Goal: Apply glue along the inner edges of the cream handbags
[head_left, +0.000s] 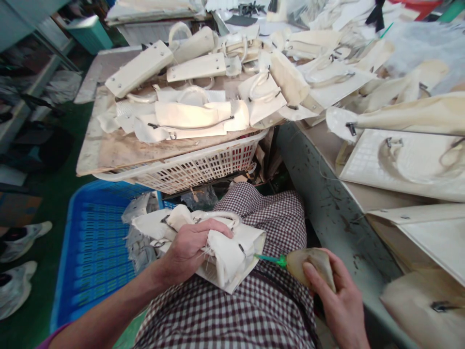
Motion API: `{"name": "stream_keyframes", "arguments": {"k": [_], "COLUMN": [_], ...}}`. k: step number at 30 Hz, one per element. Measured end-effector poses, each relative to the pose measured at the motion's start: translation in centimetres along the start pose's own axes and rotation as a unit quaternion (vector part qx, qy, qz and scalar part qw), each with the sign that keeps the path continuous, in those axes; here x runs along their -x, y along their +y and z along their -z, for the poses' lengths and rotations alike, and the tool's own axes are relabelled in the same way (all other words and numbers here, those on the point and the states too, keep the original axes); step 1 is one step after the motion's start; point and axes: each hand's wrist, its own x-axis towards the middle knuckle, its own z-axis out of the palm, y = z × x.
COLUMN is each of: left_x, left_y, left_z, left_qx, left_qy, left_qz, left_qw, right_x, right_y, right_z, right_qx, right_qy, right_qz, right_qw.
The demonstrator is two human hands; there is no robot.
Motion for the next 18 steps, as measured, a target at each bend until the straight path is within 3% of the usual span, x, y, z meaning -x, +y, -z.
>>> {"name": "stream_keyframes", "arguments": {"k": [8,13,18], "left_x": [-0.1,-0.2,0.0], "left_y": [-0.2,-0.1,-0.1], "left_z": [0.1,0.1,0.1], "left_qx": [0.016,0.018,0.019], "left_qy": [-0.017,-0.013,-0.019], "left_qz": [-0.001,-0.003,0.014], "left_qw": [1.000,1.000,1.000], "right_x": [-0.2,-0.1,0.4], "right_y": [1.3,1.3,0.7], "right_z": [-0.8,0.0,0.7], "right_qx": [-0.008,0.033,0.065], "right_qy": [-0.011,-0.029,0.018], "right_qz": [0.110,0.202,0.227], "right_qw": [0.994,0.978,0.972]}}
